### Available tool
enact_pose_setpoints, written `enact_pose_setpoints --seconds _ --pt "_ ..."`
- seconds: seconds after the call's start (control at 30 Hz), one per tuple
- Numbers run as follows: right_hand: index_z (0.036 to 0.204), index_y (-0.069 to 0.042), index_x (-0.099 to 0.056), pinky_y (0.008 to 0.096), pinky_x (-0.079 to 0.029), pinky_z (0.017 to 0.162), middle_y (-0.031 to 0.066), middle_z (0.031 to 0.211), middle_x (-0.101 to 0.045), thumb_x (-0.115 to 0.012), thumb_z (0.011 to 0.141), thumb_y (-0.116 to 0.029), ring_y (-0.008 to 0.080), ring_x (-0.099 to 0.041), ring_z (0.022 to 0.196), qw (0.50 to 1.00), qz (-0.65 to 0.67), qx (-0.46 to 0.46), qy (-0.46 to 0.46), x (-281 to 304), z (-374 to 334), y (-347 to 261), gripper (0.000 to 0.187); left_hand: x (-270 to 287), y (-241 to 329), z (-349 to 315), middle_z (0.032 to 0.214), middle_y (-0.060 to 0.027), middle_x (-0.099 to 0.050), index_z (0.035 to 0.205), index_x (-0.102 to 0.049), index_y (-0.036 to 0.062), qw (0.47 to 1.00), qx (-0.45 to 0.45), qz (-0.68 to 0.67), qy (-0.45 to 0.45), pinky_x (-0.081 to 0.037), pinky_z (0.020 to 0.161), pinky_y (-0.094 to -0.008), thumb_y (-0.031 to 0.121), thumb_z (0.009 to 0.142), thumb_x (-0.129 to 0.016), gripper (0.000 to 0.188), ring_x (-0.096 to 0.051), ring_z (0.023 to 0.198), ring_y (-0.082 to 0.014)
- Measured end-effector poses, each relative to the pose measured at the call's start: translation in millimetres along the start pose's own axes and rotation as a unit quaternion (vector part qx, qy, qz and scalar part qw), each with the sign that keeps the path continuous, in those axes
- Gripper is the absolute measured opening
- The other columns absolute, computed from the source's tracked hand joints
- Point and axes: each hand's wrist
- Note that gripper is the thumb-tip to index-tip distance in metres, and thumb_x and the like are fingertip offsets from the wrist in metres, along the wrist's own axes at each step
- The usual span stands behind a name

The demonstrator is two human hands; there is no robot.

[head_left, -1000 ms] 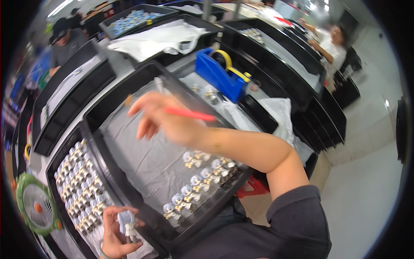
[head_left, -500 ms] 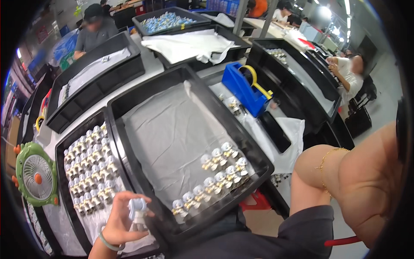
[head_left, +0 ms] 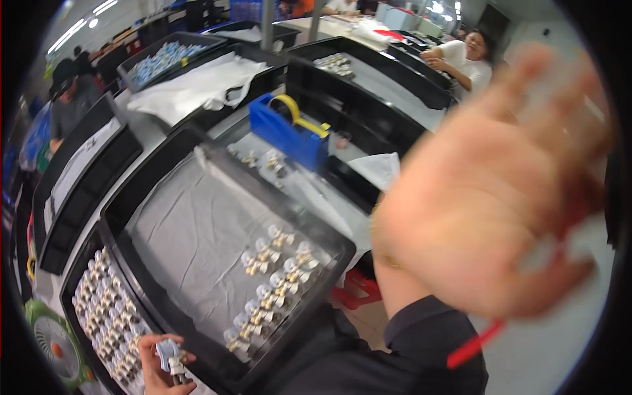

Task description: The person paints small anime-style figurines using a red-handled paintbrush. They pick up each figure from a tray, apply paint to specific details, and place the figure back into the tray. The process is repeated for multiple figures in a batch.

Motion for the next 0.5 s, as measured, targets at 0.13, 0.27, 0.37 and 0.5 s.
enact_pose_setpoints --seconds 0.13,0.27,0.37,0.5 --pt "0.116 -0.004 -0.039 0.029 -0.035 0.084 0.0086 0.115 -0.041 -0.043 0.084 -0.012 0.0159 -0.043 0.099 0.944 0.128 -0.295 -0.076 25 -77 27 0.034 0 7 -3 0.109 -0.0115 -0.044 0.115 -0.03 0.0087 0.998 -0.017 0.052 -0.037 -0.042 0.072 -0.0269 0.009 0.048 -0.074 0.08 -0.051 0.084 -0.018" --pt "0.106 -0.006 -0.041 0.0256 -0.041 0.061 0.0038 0.094 -0.051 -0.046 0.086 -0.014 0.0085 -0.05 0.076 0.745 0.199 -0.612 -0.175 23 -151 34 0.023 -10 18 7 0.118 -0.0124 -0.041 0.121 -0.03 0.0091 0.988 -0.004 0.12 -0.098 -0.039 0.075 -0.0271 0.013 0.059 -0.073 0.076 -0.048 0.09 -0.0175" --pt "0.102 -0.007 -0.043 0.0271 -0.042 0.07 0.0063 0.087 -0.054 -0.046 0.087 -0.02 0.0124 -0.052 0.081 0.607 0.15 -0.709 -0.327 20 -197 24 0.02 -19 16 20 0.119 -0.0109 -0.041 0.121 -0.032 0.0097 0.986 -0.022 0.128 -0.102 -0.039 0.073 -0.026 0.013 0.059 -0.073 0.074 -0.046 0.088 -0.0161" --pt "0.098 -0.007 -0.044 0.0295 -0.042 0.058 0.006 0.068 -0.053 -0.048 0.086 -0.022 0.0165 -0.053 0.061 0.675 0.121 -0.639 -0.349 17 -217 20 0.02 -38 18 40 0.115 -0.0084 -0.043 0.12 -0.032 0.0076 0.986 -0.036 0.118 -0.116 -0.038 0.073 -0.0265 0.015 0.056 -0.073 0.075 -0.045 0.087 -0.0152"
Point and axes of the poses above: each hand's wrist, its own z-axis towards the middle knuckle, its own x-axis out of the back of the hand, y = z × x
